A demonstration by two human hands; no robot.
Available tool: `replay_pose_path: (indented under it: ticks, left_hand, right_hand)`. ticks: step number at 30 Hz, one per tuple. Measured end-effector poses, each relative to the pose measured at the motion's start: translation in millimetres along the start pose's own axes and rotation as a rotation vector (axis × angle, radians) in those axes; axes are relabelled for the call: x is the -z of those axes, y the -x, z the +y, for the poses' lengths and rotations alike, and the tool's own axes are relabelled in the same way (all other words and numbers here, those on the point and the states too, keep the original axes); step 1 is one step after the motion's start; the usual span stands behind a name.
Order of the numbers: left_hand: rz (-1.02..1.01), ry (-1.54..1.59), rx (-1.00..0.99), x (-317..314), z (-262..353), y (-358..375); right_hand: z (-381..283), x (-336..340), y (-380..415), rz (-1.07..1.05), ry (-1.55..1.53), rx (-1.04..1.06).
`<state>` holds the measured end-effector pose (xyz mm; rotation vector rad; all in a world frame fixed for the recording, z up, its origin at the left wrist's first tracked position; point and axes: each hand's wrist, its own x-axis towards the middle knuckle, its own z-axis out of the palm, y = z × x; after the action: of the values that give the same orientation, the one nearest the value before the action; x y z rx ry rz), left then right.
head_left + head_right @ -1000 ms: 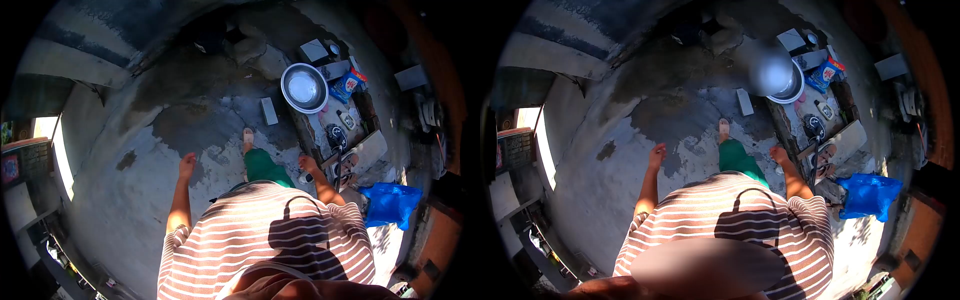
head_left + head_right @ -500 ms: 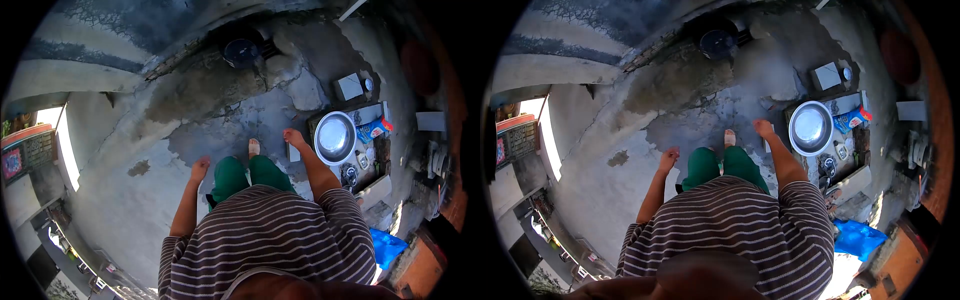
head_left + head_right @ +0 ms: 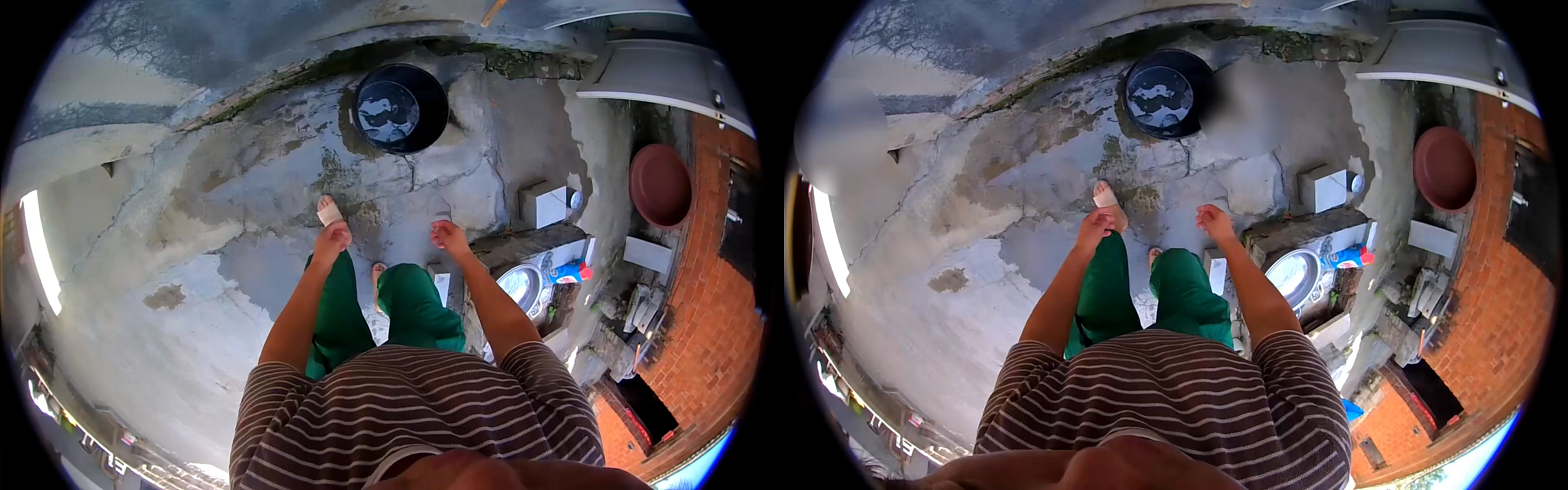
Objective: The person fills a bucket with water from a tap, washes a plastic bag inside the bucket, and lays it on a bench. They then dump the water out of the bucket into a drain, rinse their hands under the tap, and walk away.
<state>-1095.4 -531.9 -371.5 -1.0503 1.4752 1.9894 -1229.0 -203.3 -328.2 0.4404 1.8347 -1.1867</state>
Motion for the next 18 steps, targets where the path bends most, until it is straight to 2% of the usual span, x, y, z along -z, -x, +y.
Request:
replay_pose_path:
  ticks: [2,4,6,7,9,11,13,15,16,18]
  left_hand:
    - [-0.012,0.196,0.019,-6,3,-47]
    - [0.060,0.256,0.059,-13,7,-96]
    - [0.114,0.396,0.135,-25,0,-143]
    - [0.126,0.409,0.150,-31,-5,-171]
    - [0.103,0.474,0.224,-48,-18,-223]
    - [0.114,0.624,0.248,-70,-16,-266]
    - [0.137,0.698,0.217,-95,-25,-311]
    - [0.156,1.016,0.307,-118,-32,-349]
    - [0.168,1.020,0.326,-122,-29,-357]
    - [0.137,1.257,0.284,-128,-17,-366]
  right_hand:
    - [-1,-12,-35,-0.008,0.057,-0.002]
    - [-6,-33,-77,-0.016,0.100,-0.007]
    - [-26,-56,-114,0.014,-0.068,0.223]
    - [-35,-68,-136,0.001,-0.057,0.206]
    - [-50,-89,-174,0.032,-0.275,0.320]
    - [-66,-105,-203,0.047,-0.349,0.323]
    - [-74,-107,-226,0.068,-0.429,0.310]
    - [-72,-105,-243,0.087,-0.417,0.387]
    - [-73,-101,-250,0.073,-0.427,0.398]
    - [-70,-89,-260,0.064,-0.396,0.388]
